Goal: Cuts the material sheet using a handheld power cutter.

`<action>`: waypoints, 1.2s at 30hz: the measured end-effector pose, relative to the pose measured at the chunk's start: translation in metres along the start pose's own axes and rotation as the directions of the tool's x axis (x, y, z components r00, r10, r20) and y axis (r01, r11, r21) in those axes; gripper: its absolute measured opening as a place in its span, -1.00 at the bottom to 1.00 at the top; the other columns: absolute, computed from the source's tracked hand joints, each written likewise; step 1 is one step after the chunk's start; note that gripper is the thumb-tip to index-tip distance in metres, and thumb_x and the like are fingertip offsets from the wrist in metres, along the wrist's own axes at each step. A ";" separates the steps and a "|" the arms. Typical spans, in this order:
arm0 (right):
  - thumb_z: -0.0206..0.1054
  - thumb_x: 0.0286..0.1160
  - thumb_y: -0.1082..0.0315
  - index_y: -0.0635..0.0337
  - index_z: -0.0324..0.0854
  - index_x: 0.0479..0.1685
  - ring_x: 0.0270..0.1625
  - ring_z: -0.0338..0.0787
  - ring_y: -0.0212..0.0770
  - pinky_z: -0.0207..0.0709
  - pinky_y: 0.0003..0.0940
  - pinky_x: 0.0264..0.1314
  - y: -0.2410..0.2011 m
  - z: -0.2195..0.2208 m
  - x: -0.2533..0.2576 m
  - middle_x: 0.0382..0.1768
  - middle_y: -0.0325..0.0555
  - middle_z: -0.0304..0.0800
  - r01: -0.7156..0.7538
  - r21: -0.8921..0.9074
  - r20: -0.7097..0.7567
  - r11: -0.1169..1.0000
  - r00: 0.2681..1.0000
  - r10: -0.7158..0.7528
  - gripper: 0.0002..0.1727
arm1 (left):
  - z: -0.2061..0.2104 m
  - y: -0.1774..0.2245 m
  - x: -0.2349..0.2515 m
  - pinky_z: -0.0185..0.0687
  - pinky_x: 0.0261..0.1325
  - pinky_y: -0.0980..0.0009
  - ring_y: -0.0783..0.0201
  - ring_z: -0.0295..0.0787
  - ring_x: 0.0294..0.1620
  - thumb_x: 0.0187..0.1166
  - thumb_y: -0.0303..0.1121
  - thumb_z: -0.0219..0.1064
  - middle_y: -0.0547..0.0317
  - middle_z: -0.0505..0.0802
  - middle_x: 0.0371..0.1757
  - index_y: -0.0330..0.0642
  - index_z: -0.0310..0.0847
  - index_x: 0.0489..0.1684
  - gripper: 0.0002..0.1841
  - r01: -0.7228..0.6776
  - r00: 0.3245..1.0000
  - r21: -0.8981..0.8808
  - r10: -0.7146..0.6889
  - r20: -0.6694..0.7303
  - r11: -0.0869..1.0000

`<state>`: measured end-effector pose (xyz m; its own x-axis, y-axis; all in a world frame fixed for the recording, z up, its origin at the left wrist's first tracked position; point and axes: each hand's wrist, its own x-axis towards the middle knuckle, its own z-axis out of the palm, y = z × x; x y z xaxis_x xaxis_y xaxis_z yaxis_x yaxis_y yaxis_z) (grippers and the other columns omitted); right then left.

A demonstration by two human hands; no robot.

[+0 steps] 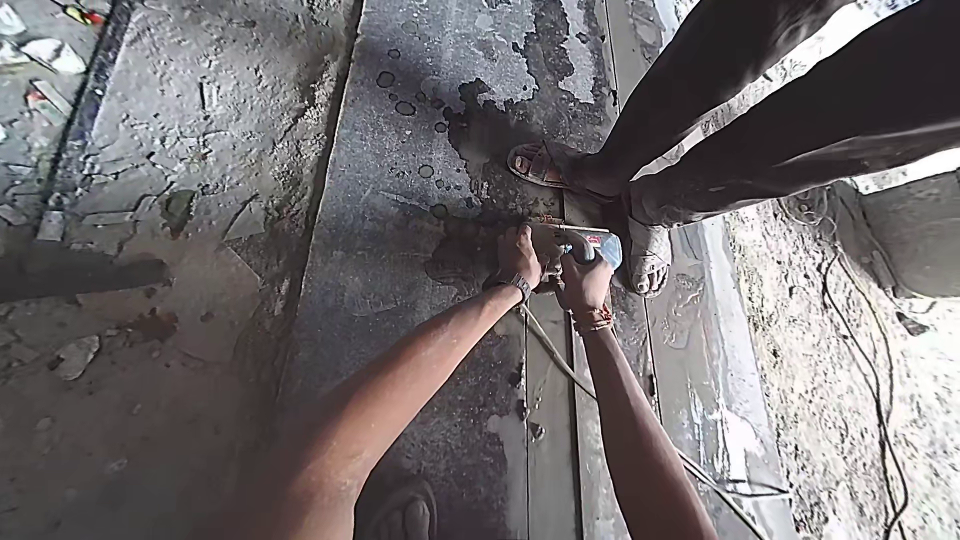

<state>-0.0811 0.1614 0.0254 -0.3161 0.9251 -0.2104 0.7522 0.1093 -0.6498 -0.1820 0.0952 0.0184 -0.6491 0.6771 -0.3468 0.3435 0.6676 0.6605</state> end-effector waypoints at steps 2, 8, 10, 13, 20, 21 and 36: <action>0.50 0.44 0.19 0.28 0.74 -0.18 -0.33 0.77 0.03 0.60 0.12 -0.10 -0.002 -0.001 0.002 -0.43 0.06 0.77 -0.004 -0.004 0.001 1.000 1.000 0.004 -0.72 | -0.001 0.001 0.001 0.40 0.57 -0.11 -0.28 0.56 0.49 0.40 -0.34 0.62 -0.39 0.61 0.47 -0.42 0.49 0.47 -0.35 -0.004 1.000 0.001 0.004 -0.004 1.000; 0.50 0.46 0.17 0.28 0.74 -0.11 -0.26 0.81 0.08 0.62 0.17 -0.05 -0.003 0.001 0.007 -0.36 0.11 0.80 -0.008 0.006 0.014 1.000 1.000 0.008 -0.69 | -0.003 0.004 0.007 0.43 0.54 -0.11 -0.28 0.57 0.46 0.43 -0.37 0.59 -0.39 0.63 0.41 -0.42 0.53 0.42 -0.42 0.011 1.000 0.009 -0.010 -0.010 1.000; 0.49 0.46 0.15 0.27 0.72 -0.15 -0.28 0.79 0.07 0.61 0.16 -0.08 -0.004 0.000 0.009 -0.38 0.09 0.78 -0.017 0.003 0.025 1.000 1.000 0.017 -0.68 | -0.004 0.006 0.009 0.42 0.55 -0.09 -0.27 0.57 0.47 0.42 -0.38 0.59 -0.38 0.64 0.42 -0.42 0.52 0.43 -0.40 0.009 1.000 0.015 -0.008 -0.008 1.000; 0.49 0.47 0.14 0.27 0.73 -0.14 -0.29 0.80 0.08 0.61 0.18 -0.09 -0.006 0.001 0.011 -0.39 0.10 0.79 -0.022 0.016 0.026 1.000 0.999 0.021 -0.68 | -0.003 0.003 0.010 0.44 0.53 -0.12 -0.29 0.57 0.46 0.40 -0.37 0.61 -0.39 0.64 0.41 -0.43 0.53 0.42 -0.40 -0.011 1.000 0.010 0.012 -0.028 1.000; 0.51 0.47 0.14 0.28 0.73 -0.01 -0.15 0.82 0.15 0.60 0.22 0.02 -0.011 0.002 0.014 -0.26 0.16 0.82 -0.015 -0.002 -0.003 1.000 1.000 0.015 -0.64 | -0.007 0.005 0.017 0.45 0.50 -0.15 -0.34 0.55 0.46 0.43 -0.47 0.52 -0.44 0.60 0.44 -0.44 0.49 0.46 -0.42 0.004 1.000 -0.003 -0.004 -0.001 1.000; 0.51 0.47 0.14 0.28 0.73 -0.01 -0.14 0.82 0.15 0.59 0.22 0.02 -0.012 0.002 0.014 -0.26 0.17 0.82 -0.011 -0.007 -0.007 1.000 1.000 0.011 -0.64 | -0.009 0.007 0.018 0.43 0.53 -0.13 -0.33 0.53 0.49 0.44 -0.46 0.51 -0.42 0.59 0.47 -0.43 0.48 0.49 -0.41 0.016 1.000 -0.008 -0.016 0.008 1.000; 0.49 0.49 0.10 0.26 0.73 -0.01 -0.20 0.82 0.14 0.60 0.23 -0.04 -0.017 0.007 0.028 -0.29 0.16 0.82 -0.018 -0.004 -0.008 1.000 1.000 0.018 -0.63 | -0.015 0.014 0.031 0.41 0.55 -0.10 -0.31 0.51 0.51 0.44 -0.47 0.50 -0.38 0.60 0.46 -0.39 0.49 0.51 -0.41 0.049 0.999 0.007 -0.049 0.008 0.999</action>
<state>-0.1069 0.1825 0.0257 -0.2981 0.9298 -0.2158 0.7598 0.0943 -0.6433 -0.2076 0.1213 0.0271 -0.6595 0.6461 -0.3843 0.3161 0.7021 0.6380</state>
